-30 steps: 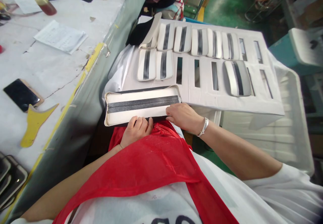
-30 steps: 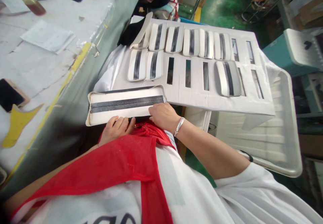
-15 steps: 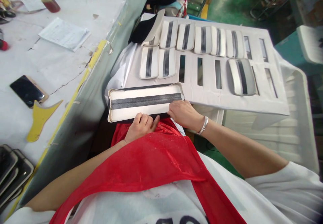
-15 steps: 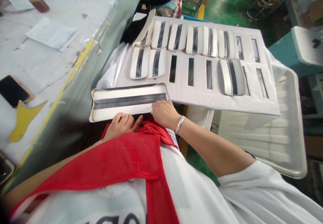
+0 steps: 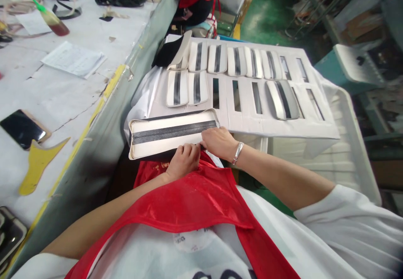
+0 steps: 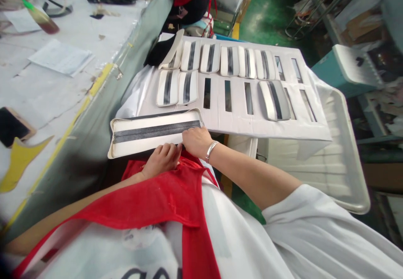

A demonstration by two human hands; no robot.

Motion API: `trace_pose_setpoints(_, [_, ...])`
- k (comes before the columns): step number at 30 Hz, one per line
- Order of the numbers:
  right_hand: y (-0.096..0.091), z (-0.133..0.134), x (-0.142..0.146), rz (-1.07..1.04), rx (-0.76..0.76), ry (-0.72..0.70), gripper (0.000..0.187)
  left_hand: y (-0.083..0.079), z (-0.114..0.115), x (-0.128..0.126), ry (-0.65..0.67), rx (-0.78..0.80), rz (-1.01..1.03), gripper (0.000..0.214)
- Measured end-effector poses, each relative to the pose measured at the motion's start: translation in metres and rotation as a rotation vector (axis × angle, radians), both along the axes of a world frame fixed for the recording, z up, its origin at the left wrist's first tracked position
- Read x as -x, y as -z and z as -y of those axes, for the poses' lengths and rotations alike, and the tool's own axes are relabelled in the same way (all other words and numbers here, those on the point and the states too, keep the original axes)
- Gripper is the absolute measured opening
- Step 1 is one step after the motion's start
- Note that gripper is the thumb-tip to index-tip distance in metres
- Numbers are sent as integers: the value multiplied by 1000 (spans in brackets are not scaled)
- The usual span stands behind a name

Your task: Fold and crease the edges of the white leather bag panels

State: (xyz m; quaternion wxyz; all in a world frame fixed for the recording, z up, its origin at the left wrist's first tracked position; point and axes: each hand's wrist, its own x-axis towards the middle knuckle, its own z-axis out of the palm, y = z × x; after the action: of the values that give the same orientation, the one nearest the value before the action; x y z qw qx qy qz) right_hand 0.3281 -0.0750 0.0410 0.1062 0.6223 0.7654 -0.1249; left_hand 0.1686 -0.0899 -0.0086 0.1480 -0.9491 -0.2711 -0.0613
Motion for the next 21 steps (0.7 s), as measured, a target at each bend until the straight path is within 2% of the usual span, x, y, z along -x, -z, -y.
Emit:
trace_pose_setpoints(3, [-2, 15, -9, -72, -150, 120, 27, 1, 1, -4, -30, -5, -28, 31])
trace_pose_setpoints(5, [1, 28, -23, -186, -334, 265, 44, 0, 2, -4, -28, -9, -36, 32])
trace_pose_setpoints(7, [9, 41, -39, -338, -458, 327, 51, 0, 1, -2, -8, -8, -29, 33])
trace_pose_setpoints(10, [29, 53, -55, -502, -467, 208, 29, -1, 0, -1, 23, -50, 9, 32])
trace_pose_setpoints(12, [42, 55, -54, -554, -482, 170, 15, -1, 0, -2, 36, -85, 31, 32])
trace_pose_setpoints(15, [52, 51, -46, -603, -540, 221, 13, 0, 0, -4, 34, -54, 29, 32])
trace_pose_setpoints(21, [53, 36, -35, -555, -526, 310, 13, -4, -2, -10, 79, -25, 1, 33])
